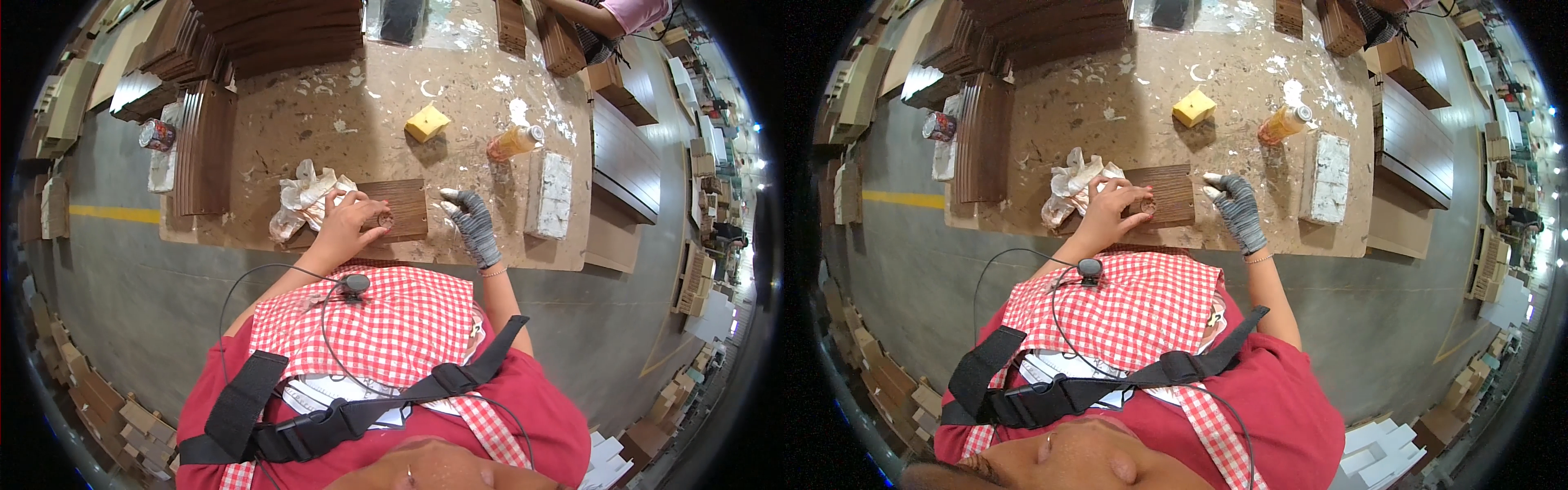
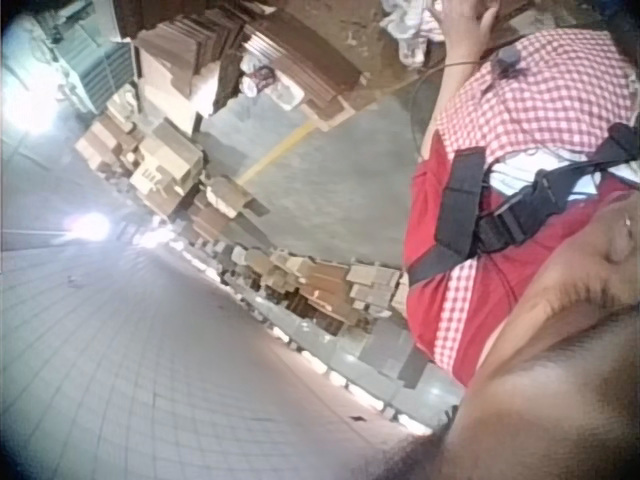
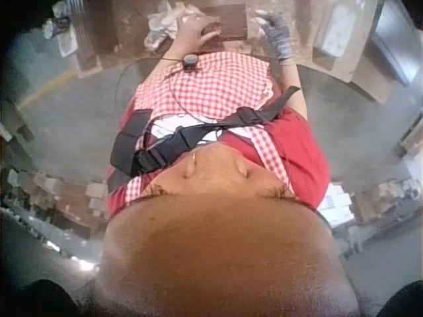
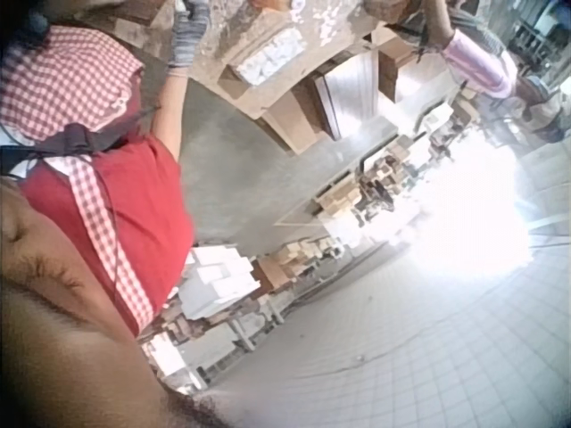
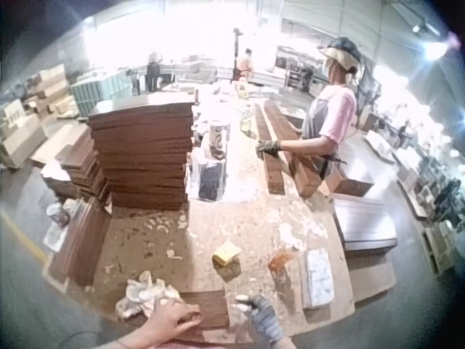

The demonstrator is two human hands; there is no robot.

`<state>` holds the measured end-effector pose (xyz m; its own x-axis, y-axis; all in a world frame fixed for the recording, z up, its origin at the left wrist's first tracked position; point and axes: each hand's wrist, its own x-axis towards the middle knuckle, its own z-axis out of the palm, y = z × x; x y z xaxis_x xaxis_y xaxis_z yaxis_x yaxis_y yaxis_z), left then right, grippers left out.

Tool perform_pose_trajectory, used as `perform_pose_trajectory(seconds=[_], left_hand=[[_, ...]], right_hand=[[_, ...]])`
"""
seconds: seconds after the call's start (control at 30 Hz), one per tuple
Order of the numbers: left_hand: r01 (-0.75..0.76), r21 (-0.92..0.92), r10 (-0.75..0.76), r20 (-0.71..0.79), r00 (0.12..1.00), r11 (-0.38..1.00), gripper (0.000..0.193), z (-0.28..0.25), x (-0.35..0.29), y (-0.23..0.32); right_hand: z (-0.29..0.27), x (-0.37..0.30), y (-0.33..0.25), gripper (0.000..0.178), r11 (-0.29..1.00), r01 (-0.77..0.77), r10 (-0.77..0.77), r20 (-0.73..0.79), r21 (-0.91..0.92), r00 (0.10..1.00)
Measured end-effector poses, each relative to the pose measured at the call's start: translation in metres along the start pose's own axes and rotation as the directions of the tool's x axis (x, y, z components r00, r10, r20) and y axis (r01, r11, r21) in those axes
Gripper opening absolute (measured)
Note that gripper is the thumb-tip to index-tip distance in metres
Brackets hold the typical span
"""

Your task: The person polishes wooden panels, picking them up one by one, wiping the surfaces and edges with a cloth, and placing them on the table.

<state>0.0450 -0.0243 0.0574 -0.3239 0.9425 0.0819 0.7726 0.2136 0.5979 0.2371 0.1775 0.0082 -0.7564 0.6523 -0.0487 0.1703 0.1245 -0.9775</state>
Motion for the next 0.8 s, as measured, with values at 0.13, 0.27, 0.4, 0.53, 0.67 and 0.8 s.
perform_pose_trajectory(seconds=[0.13, 0.27, 0.4, 0.53, 0.67, 0.8], left_hand=[[-0.061, 0.000, 0.061, 0.097, 0.993, 0.998, 0.031, 0.005, -0.002, 0.004], [-0.068, 0.054, 0.057, 0.187, 0.981, 0.996, 0.033, 0.010, -0.001, 0.004], [-0.067, 0.088, 0.044, 0.242, 0.969, 0.994, 0.035, 0.015, -0.003, 0.001], [-0.075, 0.103, 0.047, 0.255, 0.966, 0.992, 0.035, 0.016, -0.001, 0.004], [-0.078, 0.088, 0.052, 0.269, 0.962, 0.993, 0.034, 0.016, 0.000, 0.003], [-0.050, 0.077, 0.025, 0.302, 0.953, 0.996, 0.033, 0.012, 0.001, 0.005]], right_hand=[[-0.004, 0.010, 0.033, 0.022, 0.991, 0.104, -0.111, -0.087, -0.087, 0.990], [0.002, 0.013, 0.031, 0.024, 0.986, 0.073, -0.083, -0.060, -0.149, 0.995], [0.000, 0.017, 0.028, 0.023, 0.955, 0.131, -0.146, -0.038, -0.267, 0.989], [0.000, 0.020, 0.045, 0.023, 0.957, 0.113, -0.136, -0.068, -0.268, 0.988], [0.000, 0.022, 0.055, 0.023, 0.934, 0.129, -0.157, -0.058, -0.333, 0.986], [0.003, 0.018, 0.036, 0.023, 0.926, 0.099, -0.143, -0.093, -0.365, 0.985]])
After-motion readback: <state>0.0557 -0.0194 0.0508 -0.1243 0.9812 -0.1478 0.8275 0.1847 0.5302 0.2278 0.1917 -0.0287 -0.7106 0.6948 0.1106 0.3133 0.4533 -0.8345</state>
